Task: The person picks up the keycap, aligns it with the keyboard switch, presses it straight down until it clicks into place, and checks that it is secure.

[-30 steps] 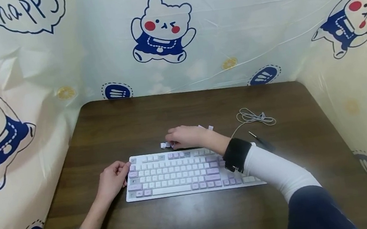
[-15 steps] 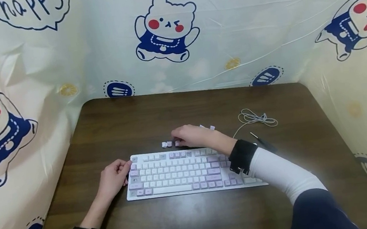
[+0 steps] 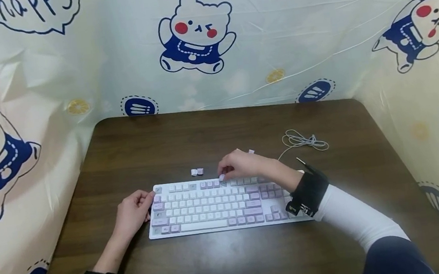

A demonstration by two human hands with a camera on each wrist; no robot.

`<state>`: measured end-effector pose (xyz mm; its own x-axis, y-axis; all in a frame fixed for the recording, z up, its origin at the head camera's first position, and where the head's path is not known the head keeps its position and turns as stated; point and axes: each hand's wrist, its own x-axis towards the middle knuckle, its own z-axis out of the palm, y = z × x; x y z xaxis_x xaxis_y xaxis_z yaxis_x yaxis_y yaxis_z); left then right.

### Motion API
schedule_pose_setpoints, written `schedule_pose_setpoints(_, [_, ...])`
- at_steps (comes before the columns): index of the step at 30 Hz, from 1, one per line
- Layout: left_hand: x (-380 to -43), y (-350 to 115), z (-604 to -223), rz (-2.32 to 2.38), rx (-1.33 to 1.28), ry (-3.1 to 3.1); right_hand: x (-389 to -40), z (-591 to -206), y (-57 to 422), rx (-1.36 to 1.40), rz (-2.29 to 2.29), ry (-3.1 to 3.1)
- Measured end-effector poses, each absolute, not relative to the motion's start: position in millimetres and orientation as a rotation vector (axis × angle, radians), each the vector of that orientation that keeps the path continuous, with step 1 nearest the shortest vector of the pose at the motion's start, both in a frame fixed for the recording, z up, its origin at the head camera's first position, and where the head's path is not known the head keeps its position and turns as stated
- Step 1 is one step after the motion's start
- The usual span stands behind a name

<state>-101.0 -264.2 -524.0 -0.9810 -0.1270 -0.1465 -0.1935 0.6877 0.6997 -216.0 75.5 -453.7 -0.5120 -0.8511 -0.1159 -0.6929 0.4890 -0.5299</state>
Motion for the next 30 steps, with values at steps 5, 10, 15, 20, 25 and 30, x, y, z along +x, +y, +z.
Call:
schedule_pose_setpoints(5, [-101.0, -264.5, -523.8, 1.167, -0.282, 2.804, -213.5, -456.2, 76.8, -1.293, -0.612, 2.322])
schedule_pose_setpoints(10, [-100.8, -263.3, -524.3, 1.170, -0.275, 2.795, -210.3, -457.4, 76.7, -1.295, -0.603, 2.311])
schedule_pose_setpoints(15, [-101.8, -263.2, -524.9, 1.165, -0.275, 2.802, -203.7, -455.8, 72.8, -1.253, -0.547, 2.374])
schedule_pose_setpoints(20, [-101.5, -263.8, -523.3, 1.169, -0.277, 2.804, -192.7, -453.6, 65.4, -1.211, -0.478, 2.480])
schedule_pose_setpoints(25, [-100.8, -264.0, -522.7, 1.162, -0.271, 2.804, -184.7, -453.0, 59.2, -1.138, -0.461, 2.560])
schedule_pose_setpoints(30, [-100.7, -263.3, -522.9, 1.159, -0.272, 2.806, -183.2, -453.0, 57.7, -1.009, -0.502, 2.577])
